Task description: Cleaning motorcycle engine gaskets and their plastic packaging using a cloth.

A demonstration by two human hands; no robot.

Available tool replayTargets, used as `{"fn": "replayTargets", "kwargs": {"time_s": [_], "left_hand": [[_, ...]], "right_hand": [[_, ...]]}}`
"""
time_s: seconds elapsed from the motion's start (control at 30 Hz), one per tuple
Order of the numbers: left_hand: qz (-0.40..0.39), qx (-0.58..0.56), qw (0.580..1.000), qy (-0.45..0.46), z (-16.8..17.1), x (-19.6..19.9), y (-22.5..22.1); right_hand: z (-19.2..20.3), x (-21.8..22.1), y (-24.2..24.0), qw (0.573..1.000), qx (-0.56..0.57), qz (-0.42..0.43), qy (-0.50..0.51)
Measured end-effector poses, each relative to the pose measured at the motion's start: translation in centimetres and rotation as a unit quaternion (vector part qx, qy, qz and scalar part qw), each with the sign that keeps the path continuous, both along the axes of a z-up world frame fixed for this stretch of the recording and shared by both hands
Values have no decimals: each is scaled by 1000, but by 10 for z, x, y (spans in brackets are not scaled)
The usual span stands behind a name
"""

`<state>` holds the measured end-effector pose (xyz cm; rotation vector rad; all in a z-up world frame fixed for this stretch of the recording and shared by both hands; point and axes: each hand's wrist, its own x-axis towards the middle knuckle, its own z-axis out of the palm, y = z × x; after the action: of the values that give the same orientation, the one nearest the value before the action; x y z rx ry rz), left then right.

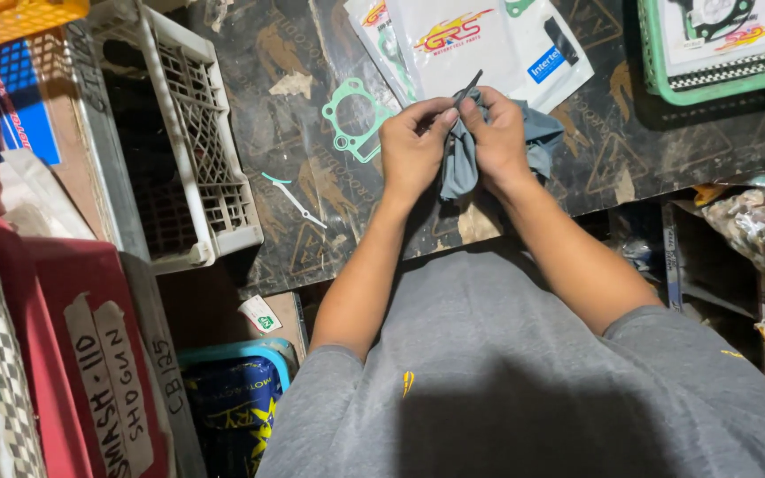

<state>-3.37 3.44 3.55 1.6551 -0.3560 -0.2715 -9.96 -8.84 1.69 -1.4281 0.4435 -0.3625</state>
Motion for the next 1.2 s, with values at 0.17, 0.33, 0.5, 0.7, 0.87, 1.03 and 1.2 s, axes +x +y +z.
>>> {"fn": "replayTargets", "kwargs": {"time_s": [0.17, 0.33, 0.5, 0.7, 0.87, 1.03, 1.2], "left_hand": [[-34, -85, 989, 115, -15, 7, 0], [-38, -148, 977, 149, -30, 10, -4], [-35, -142, 981, 129, -14, 17, -2], [32, 35, 992, -117, 33, 9, -11], [21, 56, 979, -195, 53, 11, -18], [-5, 124, 959, -256, 67, 6, -28], [-26, 64, 954, -291, 74, -1, -43]], "right_hand": [[-5, 1, -13, 990, -137, -4, -33], [-21, -1, -16, 988, -133, -76, -3], [-15, 2, -22, 886, 457, -74, -29], [3, 3, -20, 986, 166, -16, 7], [5, -10, -38, 984, -121, -114, -61], [47, -11, -42, 933, -262, -173, -176], [39, -4, -46, 902, -408, -16, -141]]}}
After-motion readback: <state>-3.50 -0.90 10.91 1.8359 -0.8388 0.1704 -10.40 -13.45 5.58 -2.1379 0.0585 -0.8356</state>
